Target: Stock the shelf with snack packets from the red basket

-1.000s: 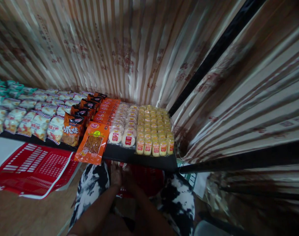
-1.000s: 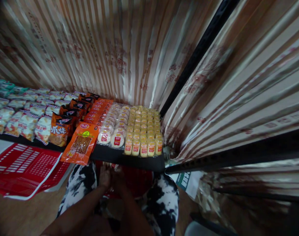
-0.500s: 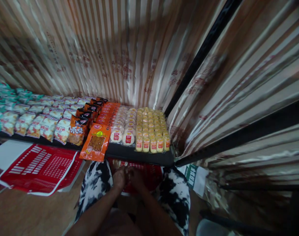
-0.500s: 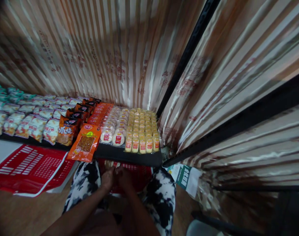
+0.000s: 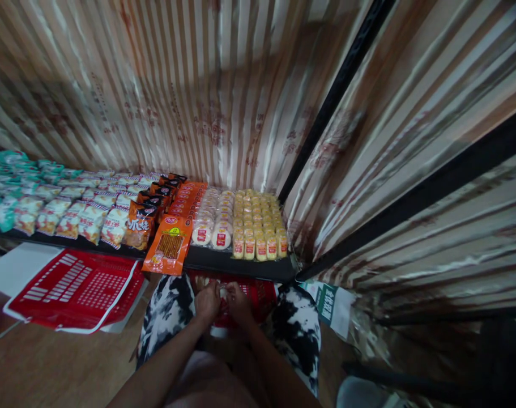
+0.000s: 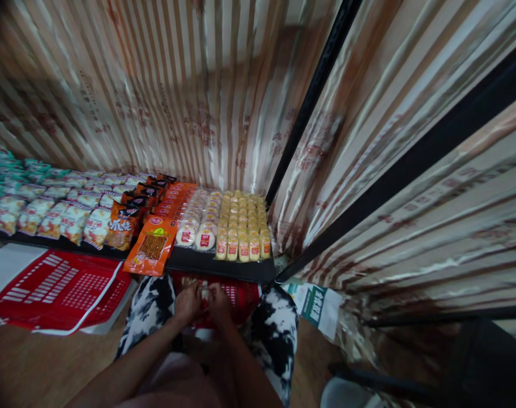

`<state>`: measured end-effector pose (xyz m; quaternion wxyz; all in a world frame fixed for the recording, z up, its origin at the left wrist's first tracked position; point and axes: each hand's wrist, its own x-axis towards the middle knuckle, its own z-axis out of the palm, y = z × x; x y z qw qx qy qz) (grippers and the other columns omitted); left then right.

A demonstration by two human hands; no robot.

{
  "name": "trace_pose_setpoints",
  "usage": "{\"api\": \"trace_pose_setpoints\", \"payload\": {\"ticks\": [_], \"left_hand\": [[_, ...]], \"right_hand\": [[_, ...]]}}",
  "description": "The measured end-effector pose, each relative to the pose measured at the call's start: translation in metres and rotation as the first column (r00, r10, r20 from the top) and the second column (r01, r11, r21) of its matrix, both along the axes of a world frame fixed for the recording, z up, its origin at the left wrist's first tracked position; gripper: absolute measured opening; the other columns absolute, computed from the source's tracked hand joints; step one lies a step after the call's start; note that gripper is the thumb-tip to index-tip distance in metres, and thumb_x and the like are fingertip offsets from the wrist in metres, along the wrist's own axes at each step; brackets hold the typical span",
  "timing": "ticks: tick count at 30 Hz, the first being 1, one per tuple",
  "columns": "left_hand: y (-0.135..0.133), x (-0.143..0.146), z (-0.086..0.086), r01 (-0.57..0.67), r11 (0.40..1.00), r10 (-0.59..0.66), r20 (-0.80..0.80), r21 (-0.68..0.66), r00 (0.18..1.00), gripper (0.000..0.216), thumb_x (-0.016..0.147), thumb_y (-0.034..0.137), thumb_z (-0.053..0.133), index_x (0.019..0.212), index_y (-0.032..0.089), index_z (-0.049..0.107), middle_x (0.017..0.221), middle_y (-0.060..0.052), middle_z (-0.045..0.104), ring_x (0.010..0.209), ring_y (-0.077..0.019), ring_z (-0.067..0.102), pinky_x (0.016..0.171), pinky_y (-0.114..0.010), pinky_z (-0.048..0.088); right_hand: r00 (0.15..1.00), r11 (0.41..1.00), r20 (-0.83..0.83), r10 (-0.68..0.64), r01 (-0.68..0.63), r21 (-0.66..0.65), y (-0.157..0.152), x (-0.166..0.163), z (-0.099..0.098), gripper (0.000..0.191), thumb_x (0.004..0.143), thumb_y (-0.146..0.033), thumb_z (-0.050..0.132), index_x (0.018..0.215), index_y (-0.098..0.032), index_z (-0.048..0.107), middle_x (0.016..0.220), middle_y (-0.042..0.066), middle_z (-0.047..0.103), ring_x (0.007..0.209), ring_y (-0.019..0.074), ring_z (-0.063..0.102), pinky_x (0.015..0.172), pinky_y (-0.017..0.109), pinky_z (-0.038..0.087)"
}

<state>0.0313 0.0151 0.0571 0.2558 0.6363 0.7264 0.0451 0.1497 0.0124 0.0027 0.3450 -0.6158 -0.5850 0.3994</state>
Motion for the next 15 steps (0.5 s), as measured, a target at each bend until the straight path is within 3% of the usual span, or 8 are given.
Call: {"api": "trace_pose_setpoints", "payload": {"ticks": [8, 15], "left_hand": [[0.006, -0.005, 0.026, 0.016, 1.000, -0.016, 0.010, 0.016, 1.000, 0.025, 0.090, 0.030, 0.036, 0.096, 0.024, 0.060, 0.095, -0.004, 0.069, 0.090, -0.0180, 0.063, 0.071, -0.025, 0.040], [0.016, -0.012, 0.041, 0.051, 0.998, -0.055, 0.086, 0.046, 0.995, 0.023, 0.087, 0.030, 0.041, 0.089, 0.024, 0.063, 0.091, -0.002, 0.070, 0.088, -0.0179, 0.063, 0.068, -0.024, 0.039]], "right_hand": [[0.998, 0.998, -0.002, 0.064, -0.064, 0.002, -0.008, 0.008, 0.005, 0.030, 0.082, -0.032, 0.042, 0.106, -0.019, 0.056, 0.098, 0.008, 0.067, 0.089, 0.0200, 0.063, 0.079, 0.032, 0.047], [0.956, 0.991, -0.264, 0.126, -0.131, -0.002, -0.009, 0.008, 0.013, 0.034, 0.082, -0.044, 0.044, 0.102, -0.019, 0.058, 0.099, 0.008, 0.067, 0.089, 0.0202, 0.063, 0.080, 0.033, 0.048]]}}
